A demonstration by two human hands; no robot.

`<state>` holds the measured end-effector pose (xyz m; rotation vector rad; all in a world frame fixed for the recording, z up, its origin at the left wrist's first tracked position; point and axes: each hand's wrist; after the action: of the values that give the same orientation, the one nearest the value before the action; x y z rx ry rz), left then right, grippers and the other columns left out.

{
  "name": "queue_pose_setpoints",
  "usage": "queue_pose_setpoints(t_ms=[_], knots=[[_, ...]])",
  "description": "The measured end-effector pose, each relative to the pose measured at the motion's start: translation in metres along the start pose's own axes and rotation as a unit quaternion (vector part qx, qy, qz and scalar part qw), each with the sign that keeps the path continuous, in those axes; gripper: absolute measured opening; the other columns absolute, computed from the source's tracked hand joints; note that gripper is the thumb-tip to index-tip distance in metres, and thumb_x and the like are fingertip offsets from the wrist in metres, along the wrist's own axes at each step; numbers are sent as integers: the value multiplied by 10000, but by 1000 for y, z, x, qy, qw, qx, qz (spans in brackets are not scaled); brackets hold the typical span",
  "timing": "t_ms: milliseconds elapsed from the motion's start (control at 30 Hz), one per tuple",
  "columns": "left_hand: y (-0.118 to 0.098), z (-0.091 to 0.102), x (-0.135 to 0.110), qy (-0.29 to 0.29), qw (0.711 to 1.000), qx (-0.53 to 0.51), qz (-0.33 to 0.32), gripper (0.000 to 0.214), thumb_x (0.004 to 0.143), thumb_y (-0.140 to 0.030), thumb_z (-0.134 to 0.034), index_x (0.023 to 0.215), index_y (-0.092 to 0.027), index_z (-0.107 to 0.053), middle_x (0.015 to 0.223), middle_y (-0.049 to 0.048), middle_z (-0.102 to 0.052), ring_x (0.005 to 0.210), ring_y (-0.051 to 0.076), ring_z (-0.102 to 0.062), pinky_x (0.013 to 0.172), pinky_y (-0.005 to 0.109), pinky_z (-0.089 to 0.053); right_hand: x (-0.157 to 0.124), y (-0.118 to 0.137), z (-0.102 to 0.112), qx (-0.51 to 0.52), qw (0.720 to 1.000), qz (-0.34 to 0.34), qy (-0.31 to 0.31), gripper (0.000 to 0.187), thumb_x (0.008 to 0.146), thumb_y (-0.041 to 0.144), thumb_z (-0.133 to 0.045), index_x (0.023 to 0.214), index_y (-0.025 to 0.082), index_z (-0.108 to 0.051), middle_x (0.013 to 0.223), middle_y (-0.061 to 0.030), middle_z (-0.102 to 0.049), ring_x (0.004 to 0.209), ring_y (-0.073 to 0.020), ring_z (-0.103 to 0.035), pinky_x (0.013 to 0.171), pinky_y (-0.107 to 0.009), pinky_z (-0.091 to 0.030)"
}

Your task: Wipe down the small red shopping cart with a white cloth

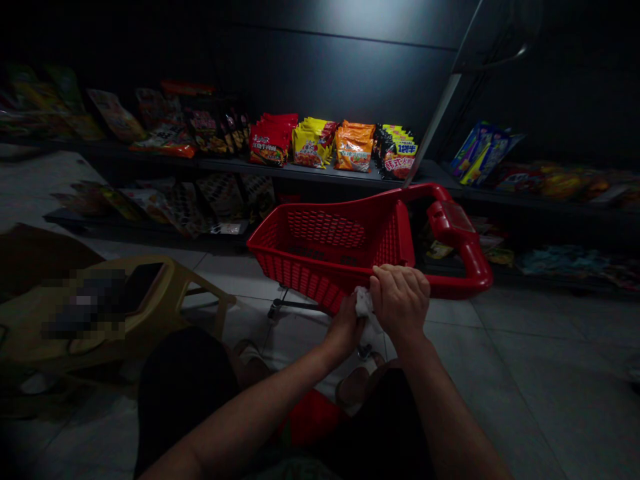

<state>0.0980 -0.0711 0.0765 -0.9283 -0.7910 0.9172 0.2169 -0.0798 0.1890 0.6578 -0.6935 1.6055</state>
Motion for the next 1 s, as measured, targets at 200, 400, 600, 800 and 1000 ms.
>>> queue_pose_setpoints(t_ms=[200, 400, 600, 800, 1000], knots=[[-5, 19, 11, -48, 992, 70, -94, 462, 905, -199, -551, 1362, -215, -494, 1283, 117, -560, 1192, 247, -556, 1040, 405, -484, -1, 2, 5, 16, 1000, -9, -3, 216, 963, 282, -519, 1054, 205, -700, 1055, -49, -759, 1027, -225, -651, 1046, -390, -344], [20, 21, 4, 66, 976, 172, -113, 580, 842, -193, -673, 1394, -281, -520, 1357, 90, -578, 1210, 281, -563, 1003, 429, -513, 1, -1, 5, 28, 1000, -7, 2, 227, 978, 267, -503, 1040, 201, -711, 1042, -43, -766, 1011, -214, -658, 1044, -382, -349], [4, 57, 2, -8, 977, 176, -117, 509, 916, -224, -569, 1415, -312, -516, 1325, 64, -600, 1169, 227, -597, 993, 346, -520, 2, 4, 7, 31, 999, 1, -6, 201, 977, 268, -530, 1017, 201, -715, 1012, -30, -769, 990, -205, -660, 1028, -373, -359], [15, 58, -4, 0, 971, 204, -126, 563, 913, -158, -549, 1440, -349, -502, 1391, 55, -591, 1239, 240, -558, 1054, 382, -490, 2, 9, 5, 32, 999, -8, -4, 209, 981, 262, -515, 1015, 202, -712, 1024, -35, -766, 999, -214, -659, 1036, -384, -359], [27, 33, -3, 56, 982, 157, -86, 577, 834, -117, -626, 1382, -292, -581, 1313, 80, -663, 1157, 268, -622, 975, 398, -542, 6, 3, 1, 33, 999, -6, 3, 216, 982, 249, -504, 1016, 199, -712, 1022, -45, -767, 990, -212, -663, 1026, -388, -363]])
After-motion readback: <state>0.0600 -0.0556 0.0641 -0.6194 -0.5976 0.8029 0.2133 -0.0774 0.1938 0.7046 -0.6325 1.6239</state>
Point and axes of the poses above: each hand's wrist, its own x-axis towards the middle knuckle, its own z-axis out of the back of the hand, y = z × x
